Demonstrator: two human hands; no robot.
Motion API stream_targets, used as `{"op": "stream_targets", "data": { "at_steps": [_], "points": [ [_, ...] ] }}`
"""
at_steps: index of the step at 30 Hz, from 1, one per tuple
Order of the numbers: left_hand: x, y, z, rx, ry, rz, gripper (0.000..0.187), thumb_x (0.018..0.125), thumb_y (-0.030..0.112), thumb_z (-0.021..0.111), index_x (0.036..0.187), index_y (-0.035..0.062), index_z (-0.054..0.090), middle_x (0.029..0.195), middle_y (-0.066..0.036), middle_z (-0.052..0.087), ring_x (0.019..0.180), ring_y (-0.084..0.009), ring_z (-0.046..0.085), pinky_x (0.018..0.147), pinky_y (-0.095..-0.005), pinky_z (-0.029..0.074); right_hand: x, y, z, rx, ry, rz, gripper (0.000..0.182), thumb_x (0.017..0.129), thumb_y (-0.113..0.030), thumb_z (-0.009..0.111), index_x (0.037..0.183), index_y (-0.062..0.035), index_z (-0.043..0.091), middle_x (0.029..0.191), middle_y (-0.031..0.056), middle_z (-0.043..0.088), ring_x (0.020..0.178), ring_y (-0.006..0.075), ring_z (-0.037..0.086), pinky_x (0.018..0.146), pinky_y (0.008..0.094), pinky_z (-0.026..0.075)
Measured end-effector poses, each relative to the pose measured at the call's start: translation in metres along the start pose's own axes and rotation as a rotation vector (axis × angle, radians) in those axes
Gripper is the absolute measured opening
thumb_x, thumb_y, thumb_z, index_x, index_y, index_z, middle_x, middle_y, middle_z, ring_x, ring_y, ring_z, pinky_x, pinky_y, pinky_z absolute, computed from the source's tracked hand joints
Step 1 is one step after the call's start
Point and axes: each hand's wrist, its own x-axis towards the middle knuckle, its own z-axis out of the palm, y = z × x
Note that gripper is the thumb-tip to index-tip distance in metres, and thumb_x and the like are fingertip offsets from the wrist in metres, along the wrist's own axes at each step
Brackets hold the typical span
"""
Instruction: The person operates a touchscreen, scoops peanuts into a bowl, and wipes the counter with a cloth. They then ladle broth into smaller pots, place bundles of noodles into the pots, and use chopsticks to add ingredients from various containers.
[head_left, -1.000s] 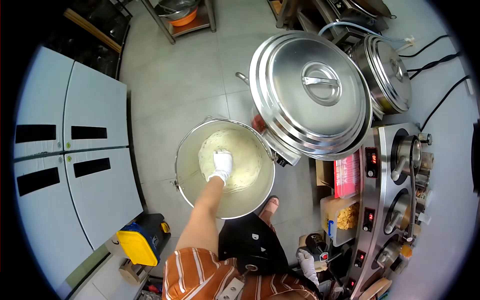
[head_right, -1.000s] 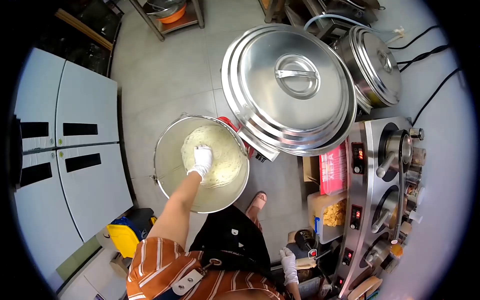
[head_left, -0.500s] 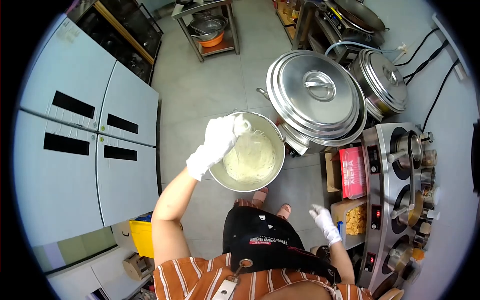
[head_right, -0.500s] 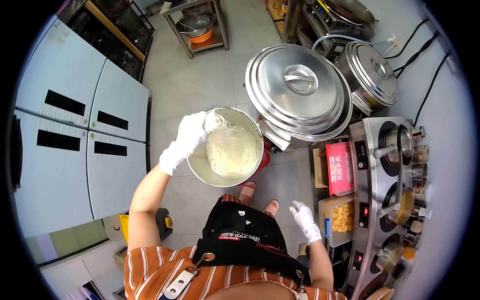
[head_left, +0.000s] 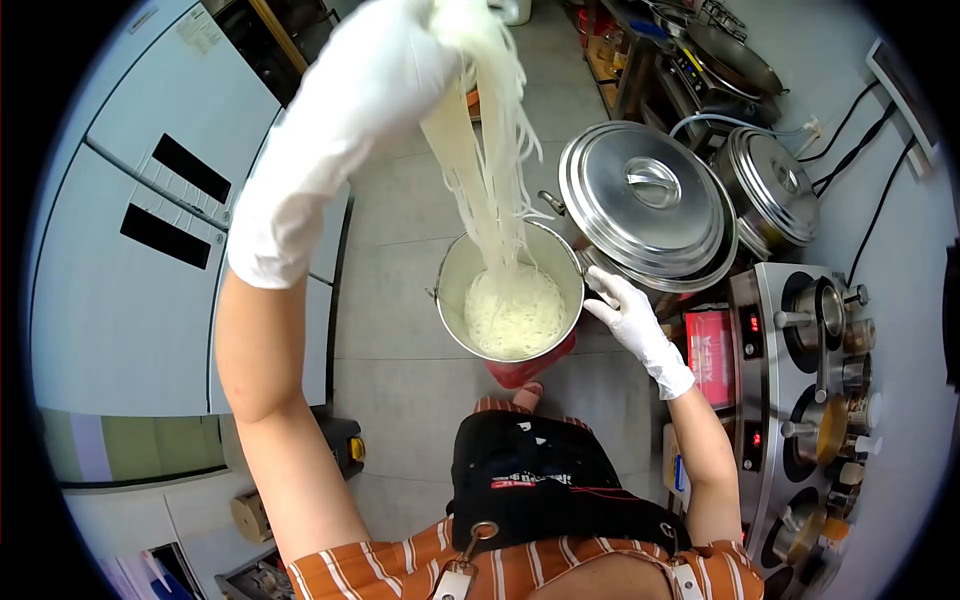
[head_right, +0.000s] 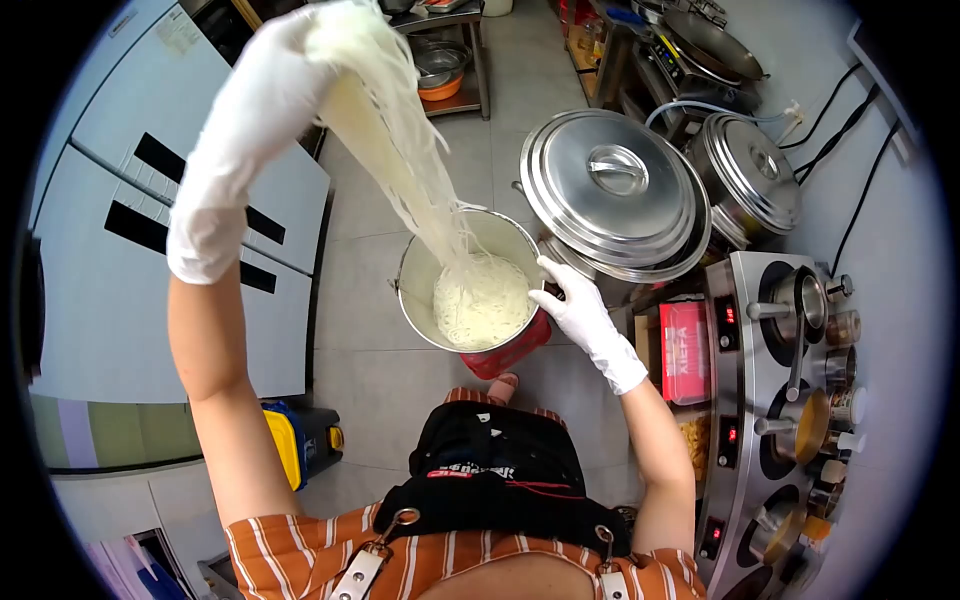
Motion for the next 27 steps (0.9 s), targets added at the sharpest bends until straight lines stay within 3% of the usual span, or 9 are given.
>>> {"op": "stream_targets", "data": {
  "at_steps": [2,3,7,9,11,13,15,18,27],
  "points": [
    [-0.013,0.039,-0.008,0.051,0.143,0.135,0.024,0.09,0.016,0.051,0.095,-0.0005,0.068,0.087,-0.014,0.07,0.081,-0.0203,0.065,0.077,-0.0287,0.049,0.01,-0.001,0.006,0.073,-0.006,-0.037,0.069,0.078,-0.025,0.075,0.136,-0.003,0.045,0.119,0.0174,0.059,0.114,0.0282,0.055,0.099,0.0364,0.041],
    [-0.013,0.04,-0.017,-0.091,0.08,0.202,0.025,0.091,0.015,0.05,0.094,-0.002,0.068,0.086,-0.013,0.07,0.08,-0.0196,0.065,0.077,-0.0283,0.049,0.013,-0.006,0.008,0.073,-0.008,-0.039,0.069,0.078,-0.025,0.075,0.136,-0.003,0.045,0.119,0.0174,0.059,0.114,0.0282,0.055,0.099,0.0364,0.041],
    [-0.014,0.026,-0.01,-0.115,0.122,0.205,0.021,0.09,0.01,0.05,0.091,-0.0038,0.067,0.083,-0.012,0.069,0.074,-0.0177,0.065,0.072,-0.0273,0.05,0.023,-0.012,0.017,0.084,0.017,-0.079,0.076,0.078,-0.03,0.076,0.14,-0.0038,0.041,0.119,0.0152,0.059,0.115,0.0276,0.053,0.101,0.0366,0.039],
    [-0.018,0.0,0.008,-0.204,-0.028,-0.072,0.023,0.085,0.008,0.059,0.106,0.0022,0.067,0.092,-0.009,0.071,0.083,-0.0165,0.067,0.078,-0.0296,0.053,0.023,-0.008,0.02,0.156,-0.01,-0.038,0.075,0.078,-0.03,0.076,0.139,-0.0034,0.041,0.119,0.015,0.059,0.115,0.0274,0.053,0.101,0.0365,0.039],
    [-0.034,-0.036,0.049,0.115,-0.057,-0.006,0.023,0.085,0.014,0.061,0.104,0.0047,0.069,0.09,-0.014,0.071,0.08,-0.0193,0.069,0.077,-0.0311,0.053,0.018,-0.003,0.018,0.126,0.006,-0.042,0.07,0.079,-0.027,0.075,0.137,-0.003,0.044,0.116,0.0134,0.061,0.113,0.0257,0.055,0.099,0.0351,0.04],
    [-0.06,-0.061,0.097,0.324,-0.156,0.082,0.021,0.083,0.022,0.063,0.094,0.0055,0.07,0.084,-0.016,0.07,0.077,-0.0243,0.069,0.073,-0.0345,0.053,0.003,-0.005,0.013,0.136,-0.03,0.161,0.064,0.081,-0.025,0.074,0.135,-0.0023,0.048,0.112,0.0124,0.063,0.108,0.0223,0.058,0.095,0.0331,0.043],
    [-0.084,-0.08,0.147,0.53,-0.324,0.056,0.018,0.081,0.025,0.063,0.08,0.0076,0.067,0.077,-0.015,0.068,0.072,-0.0291,0.066,0.068,-0.0394,0.051,-0.009,0.002,0.011,0.171,-0.018,0.173,0.058,0.083,-0.022,0.072,0.132,0.0003,0.05,0.105,0.0112,0.066,0.098,0.0177,0.061,0.09,0.0307,0.047],
    [-0.118,-0.122,0.211,0.556,-0.368,0.097,0.015,0.081,0.022,0.061,0.071,0.0097,0.062,0.071,-0.011,0.066,0.069,-0.0275,0.065,0.069,-0.0393,0.047,-0.025,0.018,0.006,0.197,-0.006,0.262,0.053,0.085,-0.019,0.07,0.128,0.0047,0.051,0.096,0.0097,0.068,0.087,0.0136,0.063,0.083,0.0284,0.049],
    [-0.115,-0.128,0.21,0.379,-0.309,0.113,0.008,0.079,0.018,0.062,0.077,0.01,0.064,0.074,-0.01,0.067,0.073,-0.0268,0.064,0.076,-0.0371,0.044,-0.041,0.035,0.004,0.082,-0.028,0.333,0.048,0.085,-0.021,0.069,0.124,0.0038,0.056,0.092,0.009,0.068,0.084,0.0138,0.063,0.08,0.0282,0.05]
  ]
}}
